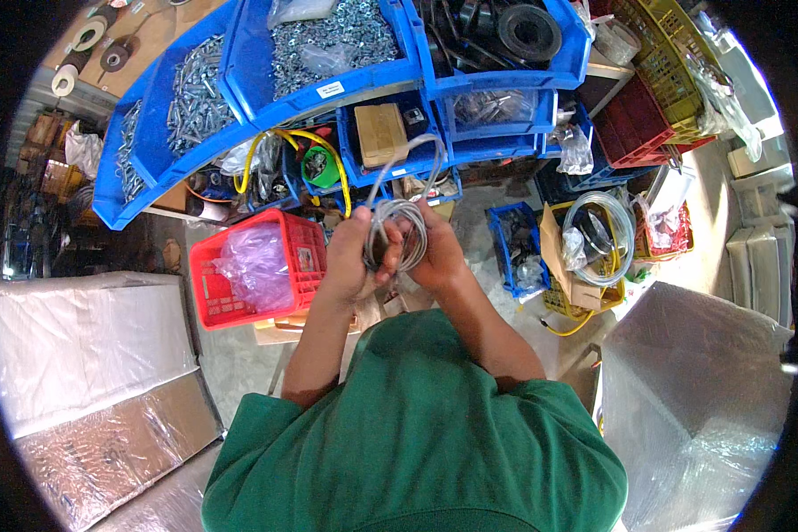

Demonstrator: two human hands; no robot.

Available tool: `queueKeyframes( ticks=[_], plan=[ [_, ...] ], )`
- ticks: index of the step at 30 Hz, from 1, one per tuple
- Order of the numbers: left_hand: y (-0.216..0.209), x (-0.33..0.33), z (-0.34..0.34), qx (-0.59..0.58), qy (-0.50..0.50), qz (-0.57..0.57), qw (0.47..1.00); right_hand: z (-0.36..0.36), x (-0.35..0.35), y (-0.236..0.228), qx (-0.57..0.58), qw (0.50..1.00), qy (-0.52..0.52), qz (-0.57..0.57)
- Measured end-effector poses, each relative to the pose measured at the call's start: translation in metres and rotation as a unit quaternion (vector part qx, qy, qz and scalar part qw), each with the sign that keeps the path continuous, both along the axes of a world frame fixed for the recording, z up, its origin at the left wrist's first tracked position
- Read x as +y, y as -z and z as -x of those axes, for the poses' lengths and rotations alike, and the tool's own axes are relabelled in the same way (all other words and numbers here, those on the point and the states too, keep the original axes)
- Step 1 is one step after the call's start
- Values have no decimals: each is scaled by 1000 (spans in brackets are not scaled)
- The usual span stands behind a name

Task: The person coils a long white cable by hand, repeatedly looping and twisting it into a compact bundle. The person holds the cable with both hands, forms loops, and secures the coil by tucking the end through the loops.

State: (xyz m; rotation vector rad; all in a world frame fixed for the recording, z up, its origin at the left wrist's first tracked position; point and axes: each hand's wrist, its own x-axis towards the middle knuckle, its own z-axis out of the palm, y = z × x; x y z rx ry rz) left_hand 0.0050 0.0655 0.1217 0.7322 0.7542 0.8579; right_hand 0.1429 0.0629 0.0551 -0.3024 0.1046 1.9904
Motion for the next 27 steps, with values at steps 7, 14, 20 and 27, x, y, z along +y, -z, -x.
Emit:
queueKeyframes(
  ticks=[7,14,20,27],
  plan=[
    [20,0,-7,87,-76,-57,992,-23,-22,-25,-146,982,-11,-117],
    [40,0,-11,82,-73,-112,988,-38,-24,-17,-230,946,-150,-173],
    [44,-2,-9,108,-15,-174,979,-44,-21,-6,-245,935,-203,-158],
    [71,0,-11,139,-53,-150,977,-38,-25,-7,-335,917,-210,-47]
  ],
)
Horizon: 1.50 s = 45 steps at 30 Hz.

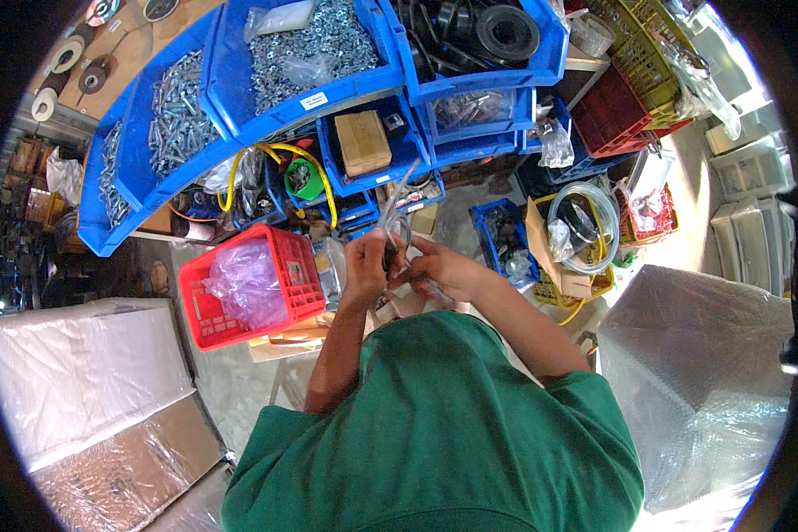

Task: The person coils a long white cable by hand, repeatedly looping and twisting it into a compact bundle. The person holds the cable with both hands, forms loops, and secures the coil by tucking the end through the loops.

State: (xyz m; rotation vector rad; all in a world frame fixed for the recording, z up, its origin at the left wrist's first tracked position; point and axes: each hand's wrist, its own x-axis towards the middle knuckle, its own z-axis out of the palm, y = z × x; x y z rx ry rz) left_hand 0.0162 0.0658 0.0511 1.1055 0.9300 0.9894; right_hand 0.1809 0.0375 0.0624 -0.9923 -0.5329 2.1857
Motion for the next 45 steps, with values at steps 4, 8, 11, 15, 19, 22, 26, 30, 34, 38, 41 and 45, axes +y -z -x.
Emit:
queueKeyframes(
  ticks=[4,8,11,15,19,22,26,30,34,38,41,45],
  plan=[
    [0,14,19,-156,-101,131,974,-33,-10,-19,-182,978,-93,-31],
    [-33,37,51,-297,-139,153,932,-70,-39,-16,-412,868,-57,-272],
    [-51,46,82,-340,-148,127,920,-117,-52,1,-513,795,-2,-322],
    [-67,41,94,-331,-72,182,923,-151,-68,6,-611,736,66,-284],
    [-81,28,80,-390,51,144,908,-155,-76,37,-647,700,126,-276],
    [-81,18,66,-467,142,115,865,-130,-72,65,-655,703,134,-242],
    [-79,9,33,-511,187,138,827,-94,-51,144,-736,521,173,-397],
    [-76,6,18,-556,165,116,806,-28,-12,82,-356,863,303,-189],
    [-72,3,0,-504,132,105,847,5,11,34,56,916,387,-92],
    [-70,7,-9,-388,24,-39,920,16,20,17,172,905,379,-87],
    [-76,6,-6,-305,-28,-65,950,28,23,15,188,905,373,-82],
    [-83,2,-6,-201,-77,-74,974,41,24,11,193,908,364,-76]
  ],
)
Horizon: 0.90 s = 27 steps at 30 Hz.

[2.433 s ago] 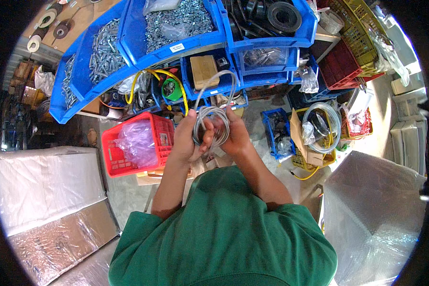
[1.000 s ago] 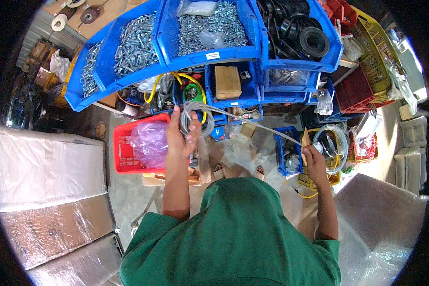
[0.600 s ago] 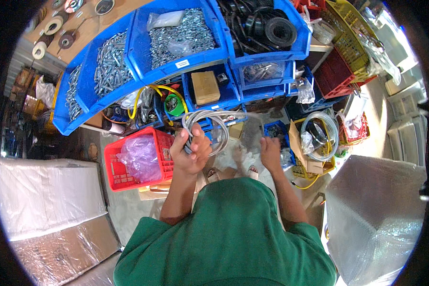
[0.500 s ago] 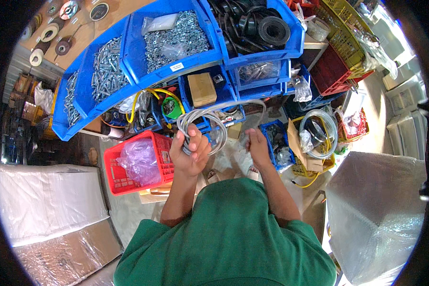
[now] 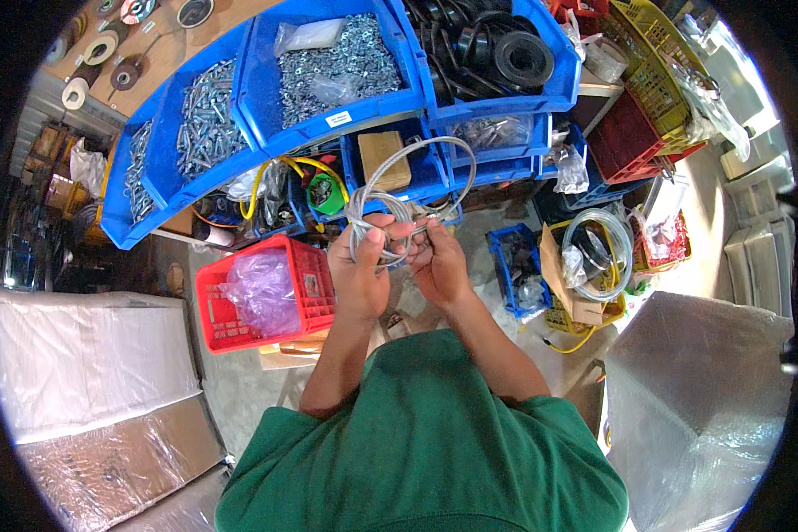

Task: The person coils a long white cable by hand, repeatedly looping and twisting it into a compact bundle. The person holds the cable with both hands, forms loops, and secures the coil by tucking the end through the loops.

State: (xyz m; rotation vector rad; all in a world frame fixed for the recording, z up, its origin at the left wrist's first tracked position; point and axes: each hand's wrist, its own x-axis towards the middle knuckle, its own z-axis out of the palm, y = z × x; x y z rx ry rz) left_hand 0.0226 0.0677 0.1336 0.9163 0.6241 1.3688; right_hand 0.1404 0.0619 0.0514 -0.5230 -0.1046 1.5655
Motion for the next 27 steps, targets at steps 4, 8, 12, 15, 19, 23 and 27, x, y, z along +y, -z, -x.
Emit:
queueKeyframes(
  ticks=[4,8,12,15,19,23,27],
  plan=[
    [-4,-2,-3,7,-57,24,998,4,0,-2,30,999,10,-5],
    [-11,-6,-9,52,-99,16,994,8,2,-15,17,999,50,-14],
    [-11,-7,-7,90,-107,53,989,5,0,-17,-12,999,45,-5],
    [-4,-5,-6,55,-106,73,990,5,-1,-10,46,999,10,9],
    [1,-11,-12,118,-147,6,982,11,6,6,70,997,9,8],
    [2,-17,-12,208,-169,-27,963,8,4,-19,67,997,-39,-5],
    [6,-19,-13,167,-153,30,974,3,1,-21,136,980,-114,-93]
  ],
)
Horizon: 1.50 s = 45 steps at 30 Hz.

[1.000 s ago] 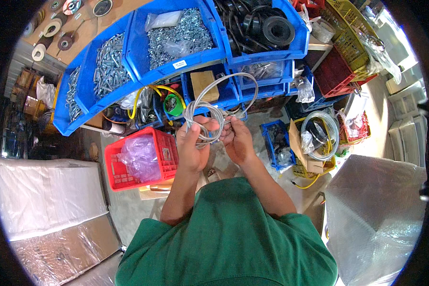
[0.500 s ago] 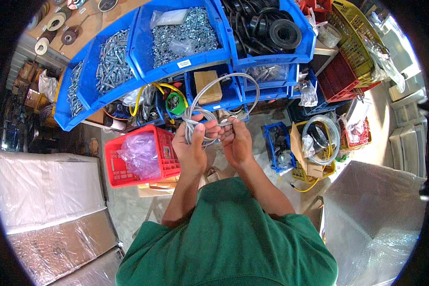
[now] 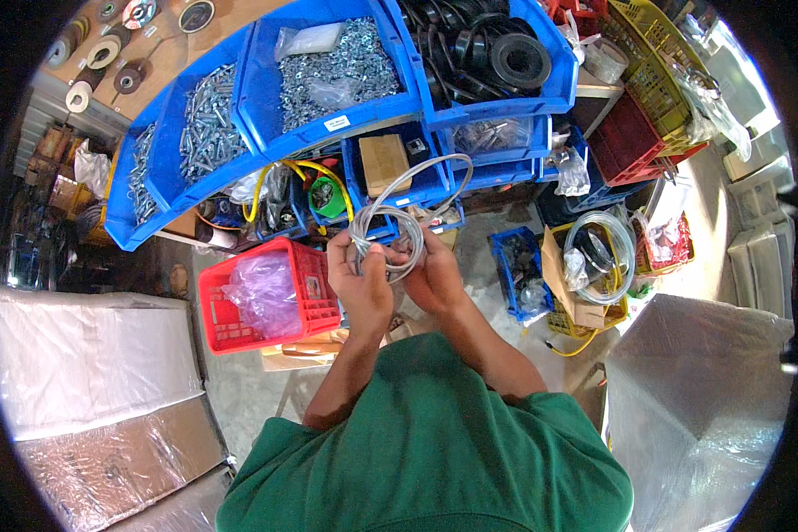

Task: The person coils a long white cable by hand, repeatedly looping and twisting it into a compact bundle. The person holds the cable with both hands, forms loops, and secures the coil by tucking the end through the loops.

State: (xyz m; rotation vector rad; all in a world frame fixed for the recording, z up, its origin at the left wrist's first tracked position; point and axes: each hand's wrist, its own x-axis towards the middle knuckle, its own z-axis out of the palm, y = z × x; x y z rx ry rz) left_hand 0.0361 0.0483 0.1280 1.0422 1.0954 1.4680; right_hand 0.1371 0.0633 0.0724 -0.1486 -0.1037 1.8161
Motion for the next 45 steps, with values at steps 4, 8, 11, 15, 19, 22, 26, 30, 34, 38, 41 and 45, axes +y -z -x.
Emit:
queueKeyframes(
  ticks=[4,8,11,15,19,22,26,30,34,38,41,45],
  plan=[
    [7,3,0,42,-21,-20,999,-5,5,22,31,998,2,-59],
    [7,3,12,114,66,-43,990,-7,2,0,-89,996,-4,12],
    [13,2,10,110,129,-30,985,-10,2,13,-130,987,-17,93],
    [46,0,15,92,181,-3,979,-12,6,24,-154,976,4,156],
    [49,-2,8,97,170,31,980,-15,3,32,-219,962,33,157],
    [50,0,7,92,173,29,980,-15,-4,22,-217,960,49,168],
    [63,5,13,76,193,37,978,-12,-8,1,-254,944,82,195],
    [56,3,13,4,211,114,971,-15,-5,18,-304,928,118,181],
    [47,-3,12,-33,217,138,966,-18,-5,15,-345,914,130,169],
    [66,-2,13,-52,198,132,970,-15,-4,30,-317,924,130,172],
    [80,4,17,21,158,124,979,-19,-5,45,-374,905,140,146],
    [78,16,34,113,118,36,986,-53,-4,57,-511,830,205,87]
  ],
)
